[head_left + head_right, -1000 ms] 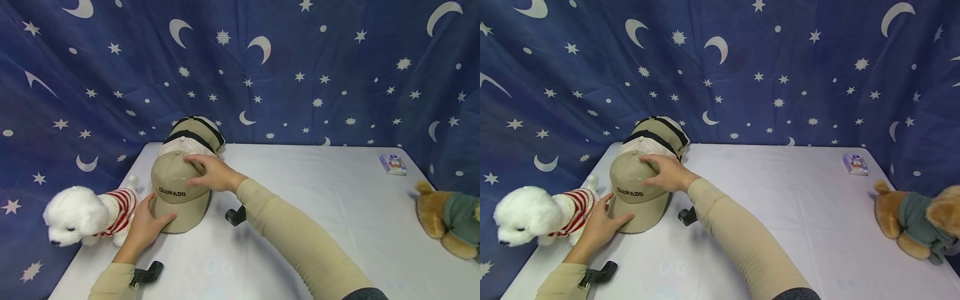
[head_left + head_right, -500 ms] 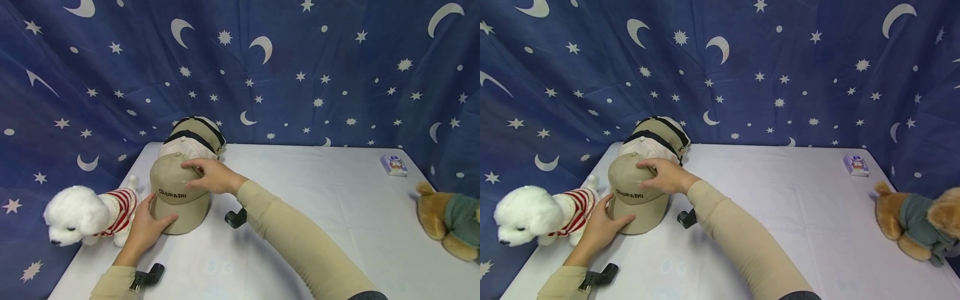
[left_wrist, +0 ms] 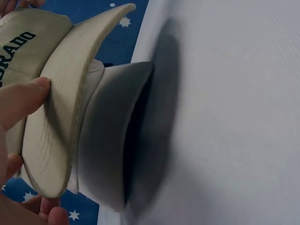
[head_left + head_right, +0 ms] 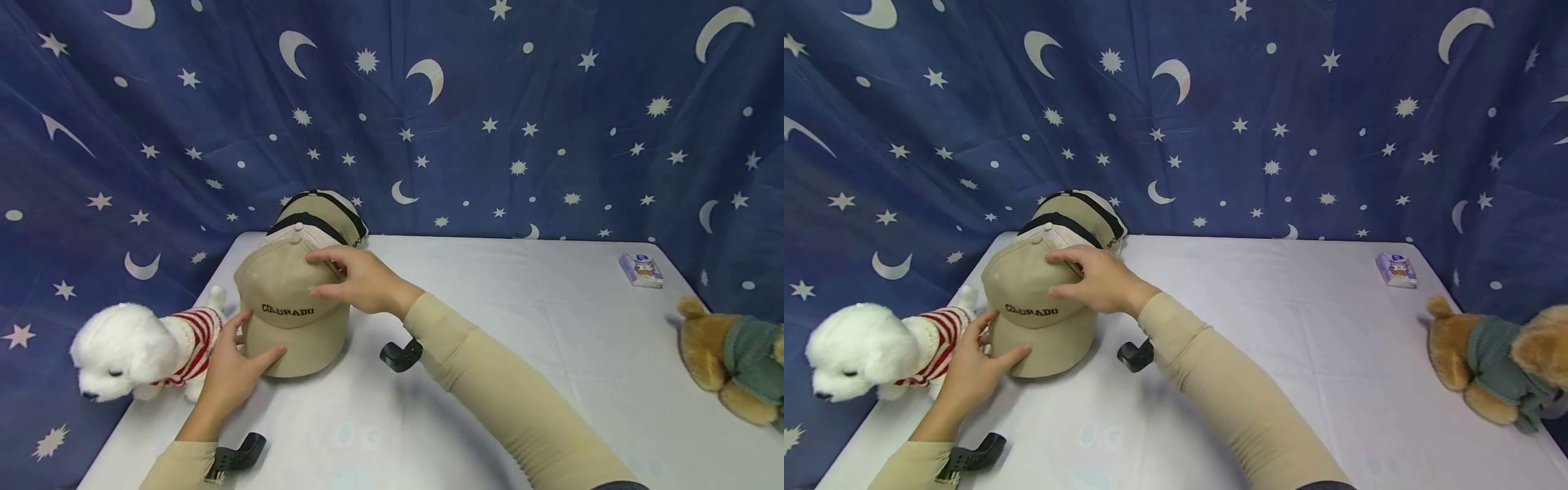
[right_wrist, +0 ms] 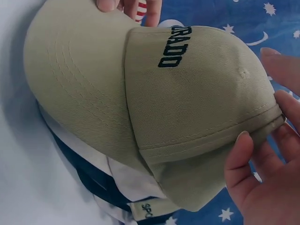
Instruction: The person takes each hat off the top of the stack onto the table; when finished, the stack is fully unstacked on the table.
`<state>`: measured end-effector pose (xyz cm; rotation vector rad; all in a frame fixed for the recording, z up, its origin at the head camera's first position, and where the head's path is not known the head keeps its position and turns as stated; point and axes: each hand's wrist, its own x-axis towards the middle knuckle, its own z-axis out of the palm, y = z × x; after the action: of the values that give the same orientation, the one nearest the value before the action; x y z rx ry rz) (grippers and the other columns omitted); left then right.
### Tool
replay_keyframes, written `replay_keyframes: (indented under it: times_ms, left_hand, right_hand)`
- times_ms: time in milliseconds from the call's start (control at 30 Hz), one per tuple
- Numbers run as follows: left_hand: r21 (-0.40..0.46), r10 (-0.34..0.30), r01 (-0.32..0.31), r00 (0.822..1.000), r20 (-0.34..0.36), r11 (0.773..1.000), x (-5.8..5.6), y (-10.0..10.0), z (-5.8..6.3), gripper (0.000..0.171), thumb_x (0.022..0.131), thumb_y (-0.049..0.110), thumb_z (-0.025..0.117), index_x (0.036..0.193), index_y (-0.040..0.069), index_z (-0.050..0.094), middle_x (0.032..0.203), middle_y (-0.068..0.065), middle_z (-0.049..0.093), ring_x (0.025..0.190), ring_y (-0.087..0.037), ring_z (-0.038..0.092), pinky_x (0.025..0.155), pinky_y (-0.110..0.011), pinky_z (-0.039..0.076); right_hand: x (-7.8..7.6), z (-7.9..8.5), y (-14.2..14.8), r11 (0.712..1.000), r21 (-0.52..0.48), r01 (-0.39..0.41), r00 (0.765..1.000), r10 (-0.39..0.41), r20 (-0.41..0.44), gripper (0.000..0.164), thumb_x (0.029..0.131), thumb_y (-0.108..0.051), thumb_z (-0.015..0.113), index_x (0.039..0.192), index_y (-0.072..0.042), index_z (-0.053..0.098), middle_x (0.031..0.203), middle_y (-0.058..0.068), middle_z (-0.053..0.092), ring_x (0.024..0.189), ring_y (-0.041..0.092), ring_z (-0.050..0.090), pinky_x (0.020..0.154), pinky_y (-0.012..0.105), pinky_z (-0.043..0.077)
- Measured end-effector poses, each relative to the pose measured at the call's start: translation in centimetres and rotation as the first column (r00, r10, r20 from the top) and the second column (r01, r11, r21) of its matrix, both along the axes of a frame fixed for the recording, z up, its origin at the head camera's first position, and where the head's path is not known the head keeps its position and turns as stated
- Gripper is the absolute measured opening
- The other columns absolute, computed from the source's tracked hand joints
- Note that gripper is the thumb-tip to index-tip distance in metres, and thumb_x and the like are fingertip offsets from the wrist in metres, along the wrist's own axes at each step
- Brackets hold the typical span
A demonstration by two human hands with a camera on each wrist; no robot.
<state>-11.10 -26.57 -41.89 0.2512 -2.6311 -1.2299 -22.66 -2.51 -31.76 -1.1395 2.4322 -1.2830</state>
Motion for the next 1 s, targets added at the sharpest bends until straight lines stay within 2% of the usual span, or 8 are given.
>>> replay_keyframes:
  times_ms: [133,267,433,567,700,867,1000]
  left_hand:
    - [0.037,-0.032,0.031,0.999,0.026,0.999,0.0,0.5,0.6,0.086,0.085,0.020,0.082,0.151,-0.002,0.031,0.137,-0.024,0.045,0.116,-0.037,0.046,0.085,-0.044,0.040]
    - [0.102,-0.078,0.074,0.996,0.040,0.992,-0.2,0.9,1.0,0.080,0.088,0.019,0.079,0.151,0.000,0.034,0.142,-0.020,0.046,0.117,-0.030,0.048,0.086,-0.029,0.040]
    - [0.205,-0.155,0.147,0.988,0.020,0.968,-0.3,1.7,1.4,0.073,0.089,0.010,0.077,0.148,-0.001,0.037,0.139,-0.019,0.048,0.110,-0.019,0.052,0.081,-0.014,0.045]
    - [0.301,-0.218,0.211,0.976,-0.010,0.930,-0.6,2.6,1.8,0.070,0.087,0.001,0.076,0.146,-0.004,0.038,0.128,-0.024,0.054,0.099,-0.008,0.059,0.079,-0.016,0.050]
    - [0.388,-0.277,0.265,0.960,-0.025,0.883,-1.0,3.9,2.3,0.068,0.086,-0.006,0.074,0.144,-0.005,0.039,0.116,-0.028,0.060,0.088,-0.008,0.065,0.076,-0.020,0.054]
    - [0.414,-0.320,0.301,0.947,-0.024,0.859,-1.8,5.5,2.7,0.066,0.084,-0.009,0.073,0.143,-0.006,0.042,0.114,-0.026,0.059,0.088,-0.010,0.065,0.076,-0.020,0.054]
    - [0.397,-0.355,0.334,0.935,-0.023,0.855,-2.6,6.8,3.0,0.066,0.083,-0.010,0.073,0.143,-0.006,0.043,0.124,-0.024,0.051,0.091,-0.012,0.064,0.076,-0.020,0.054]
  right_hand:
    - [0.0,0.4,0.9,0.999,-0.051,0.014,0.999,-0.016,-0.038,0.054,0.089,-0.022,0.079,0.138,-0.013,0.060,0.136,0.001,0.060,0.114,0.010,0.056,0.096,0.019,0.043]
    - [0.0,0.8,2.1,0.996,-0.087,0.025,0.998,-0.030,-0.054,0.053,0.088,-0.020,0.079,0.137,-0.011,0.061,0.134,0.002,0.060,0.115,0.009,0.056,0.096,0.019,0.043]
    - [0.0,1.4,4.0,0.993,-0.105,0.048,0.997,-0.054,-0.053,0.054,0.088,-0.021,0.079,0.138,-0.010,0.060,0.136,0.002,0.058,0.117,0.010,0.056,0.097,0.022,0.045]
    - [0.0,1.9,5.6,0.991,-0.120,0.061,0.996,-0.070,-0.064,0.054,0.088,-0.020,0.079,0.137,-0.008,0.060,0.136,0.003,0.057,0.118,0.012,0.056,0.098,0.025,0.046]
    - [-0.2,2.3,7.4,0.986,-0.132,0.097,0.992,-0.107,-0.073,0.053,0.088,-0.018,0.080,0.136,-0.009,0.061,0.136,0.001,0.057,0.116,0.013,0.056,0.096,0.029,0.048]
    - [-0.5,2.5,9.5,0.981,-0.139,0.132,0.988,-0.140,-0.056,0.052,0.088,-0.016,0.079,0.136,-0.009,0.061,0.137,0.002,0.057,0.115,0.015,0.057,0.095,0.031,0.049]
    - [-0.7,2.6,11.3,0.977,-0.126,0.174,0.983,-0.180,-0.043,0.052,0.087,-0.015,0.080,0.135,-0.008,0.061,0.137,0.003,0.057,0.116,0.017,0.057,0.096,0.033,0.049]
